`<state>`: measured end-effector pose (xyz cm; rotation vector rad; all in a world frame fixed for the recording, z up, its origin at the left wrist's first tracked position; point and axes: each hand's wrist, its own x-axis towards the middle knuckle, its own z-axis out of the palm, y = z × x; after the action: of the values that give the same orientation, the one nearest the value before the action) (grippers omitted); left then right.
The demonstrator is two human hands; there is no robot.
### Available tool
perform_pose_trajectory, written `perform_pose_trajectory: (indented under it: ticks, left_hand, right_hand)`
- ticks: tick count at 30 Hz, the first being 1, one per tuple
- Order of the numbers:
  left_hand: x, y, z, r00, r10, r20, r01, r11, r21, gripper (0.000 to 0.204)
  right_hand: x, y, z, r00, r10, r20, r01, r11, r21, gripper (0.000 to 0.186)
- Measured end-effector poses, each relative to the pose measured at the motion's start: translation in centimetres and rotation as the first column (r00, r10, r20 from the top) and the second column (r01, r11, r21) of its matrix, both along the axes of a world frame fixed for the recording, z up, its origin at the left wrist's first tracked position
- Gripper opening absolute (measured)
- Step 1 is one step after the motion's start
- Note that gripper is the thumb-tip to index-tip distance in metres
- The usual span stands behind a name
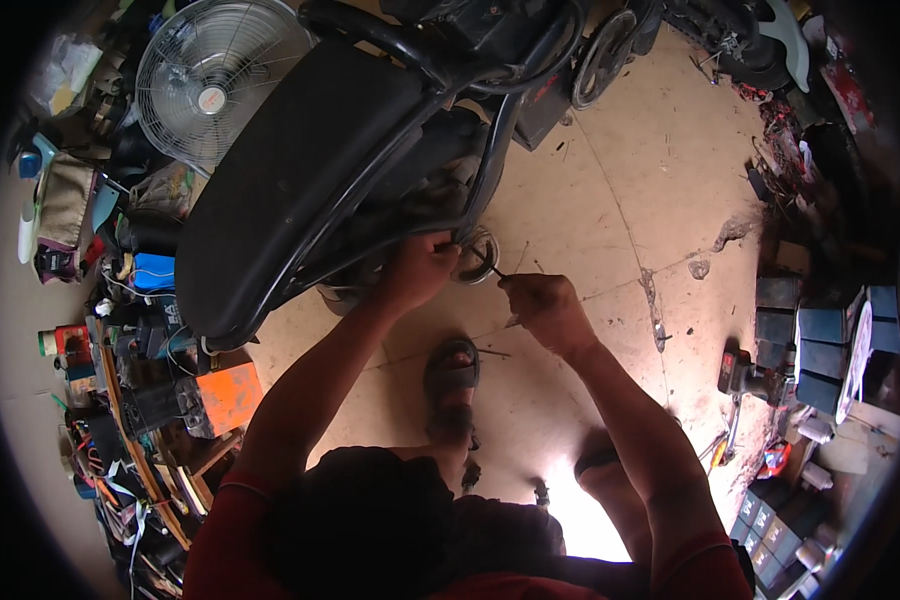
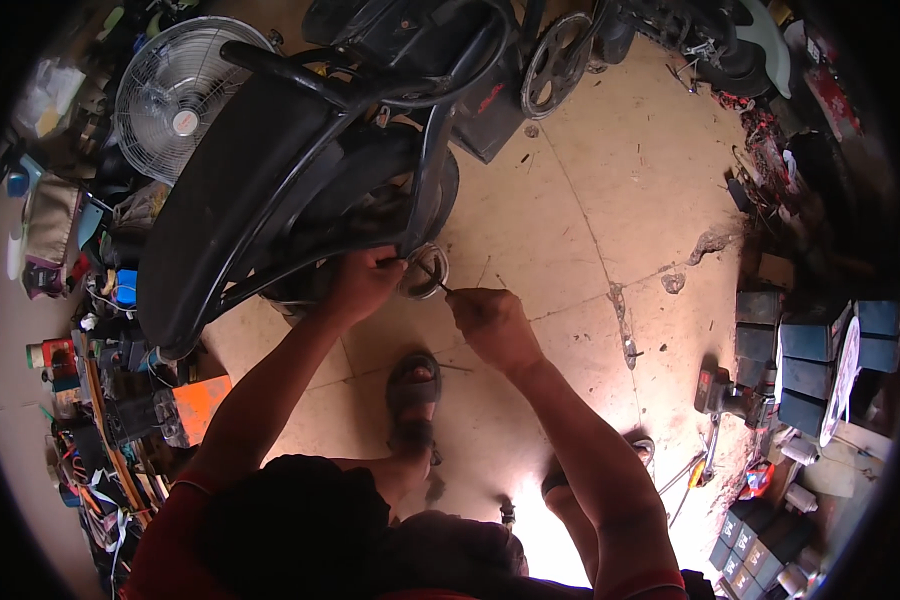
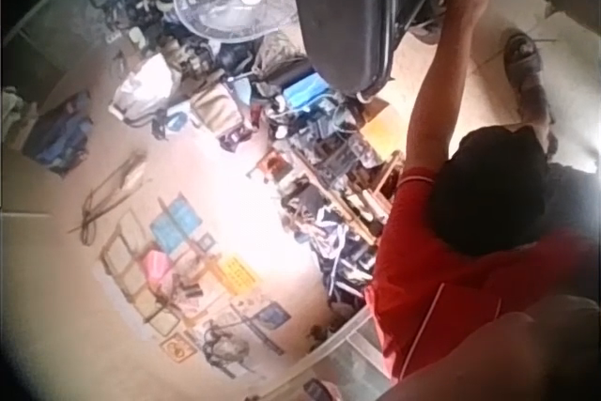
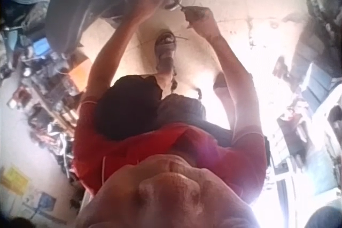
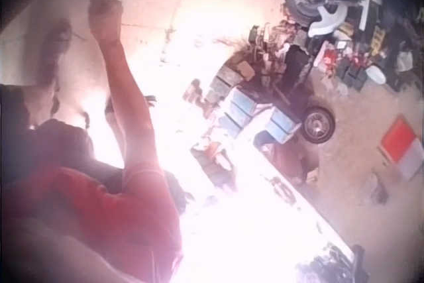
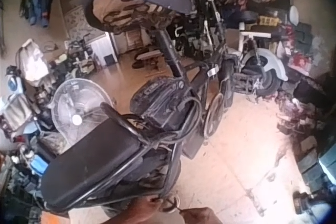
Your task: The person uses a screwdriver and a wrench to loosen components on a motorcycle, removes a small fastener by hand, and then lifts and repositions the motorcycle seat.
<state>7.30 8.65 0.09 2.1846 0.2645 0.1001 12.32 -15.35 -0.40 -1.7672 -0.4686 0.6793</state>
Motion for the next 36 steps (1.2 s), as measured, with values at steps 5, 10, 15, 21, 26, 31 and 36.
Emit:
perform_pose_trajectory:
  ticks: [5, 10, 15, 21, 26, 31, 36]
  left_hand:
    - [-0.3, -0.3, 1.0, 0.993, 0.031, -0.115, -0.039, 0.997, -0.072, 0.015]
    - [-0.3, -0.6, 1.2, 0.987, 0.055, -0.149, -0.057, 0.998, -0.01, 0.019]
    - [-0.6, 0.0, 0.3, 0.978, 0.043, -0.204, -0.045, 0.999, -0.004, 0.019]
    - [0.2, -0.4, 1.0, 0.998, -0.006, -0.07, 0.006, 1.0, 0.004, 0.017]
    - [-0.4, 0.0, 1.2, 0.981, 0.026, -0.191, -0.026, 1.0, 0.003, 0.014]
    - [0.0, -1.1, 1.2, 0.998, 0.033, -0.062, -0.037, 0.997, -0.066, 0.016]
    - [-0.2, 0.2, -0.3, 0.996, 0.038, -0.081, -0.038, 0.999, 0.001, 0.016]
  right_hand:
    - [1.5, -0.1, 2.2, 0.369, 0.035, -0.929, 0.277, 0.95, 0.146, 0.024]
    - [0.5, 0.1, 2.2, 0.845, -0.059, -0.531, 0.074, 0.997, 0.007, 0.027]
    - [1.1, 0.0, 1.1, 0.836, 0.006, -0.549, 0.058, 0.993, 0.1, 0.029]
    - [1.3, 0.1, 2.2, 0.747, -0.035, -0.664, 0.079, 0.996, 0.036, 0.036]
    - [0.2, 0.6, 1.1, 0.936, 0.087, 0.342, -0.041, 0.989, -0.139, 0.028]
    - [2.3, -1.6, 0.3, 0.392, 0.161, -0.906, 0.252, 0.928, 0.274, 0.032]
    - [0.7, 0.1, 1.1, 0.958, 0.096, 0.271, -0.069, 0.992, -0.107, 0.026]
